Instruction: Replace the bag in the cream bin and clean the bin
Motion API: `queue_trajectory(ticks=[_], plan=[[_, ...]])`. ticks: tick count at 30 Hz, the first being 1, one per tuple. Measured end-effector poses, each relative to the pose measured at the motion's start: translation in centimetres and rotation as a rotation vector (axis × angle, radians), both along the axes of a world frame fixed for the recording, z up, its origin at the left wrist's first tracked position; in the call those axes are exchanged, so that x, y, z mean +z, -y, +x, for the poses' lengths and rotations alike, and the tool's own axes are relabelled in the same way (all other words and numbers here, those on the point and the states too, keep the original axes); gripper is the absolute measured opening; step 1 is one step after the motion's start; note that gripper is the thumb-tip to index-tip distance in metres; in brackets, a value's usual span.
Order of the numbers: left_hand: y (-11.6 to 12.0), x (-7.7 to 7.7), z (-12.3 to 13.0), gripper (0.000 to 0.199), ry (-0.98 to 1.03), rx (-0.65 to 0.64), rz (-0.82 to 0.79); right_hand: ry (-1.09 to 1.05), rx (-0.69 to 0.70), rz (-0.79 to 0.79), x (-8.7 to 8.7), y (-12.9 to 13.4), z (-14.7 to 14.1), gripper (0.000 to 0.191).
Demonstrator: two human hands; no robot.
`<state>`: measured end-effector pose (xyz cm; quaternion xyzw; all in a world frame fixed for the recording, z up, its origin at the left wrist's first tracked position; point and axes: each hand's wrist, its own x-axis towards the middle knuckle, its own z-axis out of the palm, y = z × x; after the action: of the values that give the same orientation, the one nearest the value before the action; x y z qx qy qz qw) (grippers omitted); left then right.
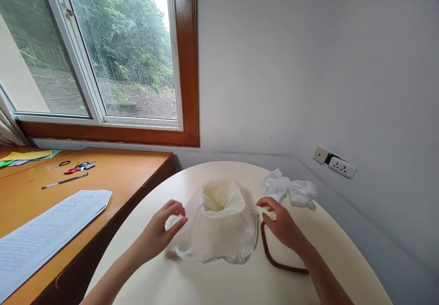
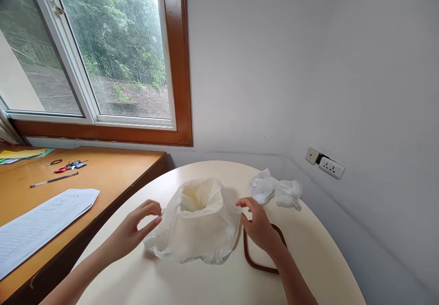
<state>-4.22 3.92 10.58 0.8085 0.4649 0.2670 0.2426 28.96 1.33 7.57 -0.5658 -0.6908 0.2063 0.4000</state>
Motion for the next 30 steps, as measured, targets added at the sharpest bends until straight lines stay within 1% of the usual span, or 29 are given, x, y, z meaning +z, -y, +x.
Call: queue_trajectory(ticks=[2, 3, 5, 7, 8, 9, 11, 13, 16, 18, 21, 23, 25, 26, 28, 30], plan=[[0.0, 1.2, 1.1, 0.028, 0.029, 0.009, 0.049, 0.039, 0.032, 0.168, 1.3, 0.3, -1.2, 0.019], [-0.1, 1.6, 1.8, 0.032, 0.035, 0.011, 0.055, 0.081, 0.06, 0.232, 1.9, 0.5, -2.0, 0.022], [-0.8, 2.2, 3.4, 0.038, 0.041, 0.017, 0.026, 0.218, 0.117, 0.309, 2.8, 0.8, -3.7, 0.038], [-1.8, 2.2, 4.8, 0.043, 0.046, 0.028, -0.007, 0.354, 0.169, 0.362, 3.1, 0.8, -5.3, 0.051], [-2.4, 2.1, 5.4, 0.046, 0.036, 0.017, -0.048, 0.405, 0.195, 0.377, 3.0, 0.7, -5.9, 0.049], [-3.0, 1.8, 5.7, 0.05, 0.016, 0.006, -0.088, 0.443, 0.218, 0.381, 2.8, 0.5, -6.4, 0.043], [-3.8, 1.3, 6.1, 0.054, -0.021, -0.006, -0.145, 0.487, 0.239, 0.378, 1.9, 0.1, -6.9, 0.026], [-4.1, 1.0, 6.0, 0.054, -0.021, -0.002, -0.141, 0.498, 0.24, 0.401, 1.0, -0.1, -7.0, 0.016], [-3.6, 1.1, 5.6, 0.048, 0.0, 0.03, -0.064, 0.51, 0.252, 0.466, 0.1, 0.3, -6.8, 0.014], [-3.0, 1.5, 5.4, 0.04, 0.003, 0.048, -0.039, 0.542, 0.276, 0.495, 0.0, 1.1, -6.9, 0.015], [-2.7, 2.1, 5.6, 0.031, 0.043, 0.059, -0.012, 0.58, 0.306, 0.525, 0.2, 2.7, -7.3, 0.022], [-2.9, 2.5, 5.9, 0.039, 0.092, 0.047, 0.011, 0.596, 0.324, 0.529, 0.1, 3.6, -7.7, 0.027], [-3.2, 2.9, 6.2, 0.046, 0.122, 0.0, 0.0, 0.612, 0.341, 0.523, -0.3, 4.3, -7.9, 0.028], [-3.3, 3.0, 6.4, 0.046, 0.125, -0.037, -0.031, 0.62, 0.346, 0.515, -0.6, 4.5, -7.9, 0.027], [-3.4, 3.3, 6.7, 0.04, 0.128, -0.137, -0.152, 0.626, 0.353, 0.485, -0.9, 4.9, -7.7, 0.027], [-3.1, 3.5, 7.1, 0.037, 0.154, -0.215, -0.3, 0.588, 0.372, 0.416, -0.6, 5.3, -7.3, 0.02]])
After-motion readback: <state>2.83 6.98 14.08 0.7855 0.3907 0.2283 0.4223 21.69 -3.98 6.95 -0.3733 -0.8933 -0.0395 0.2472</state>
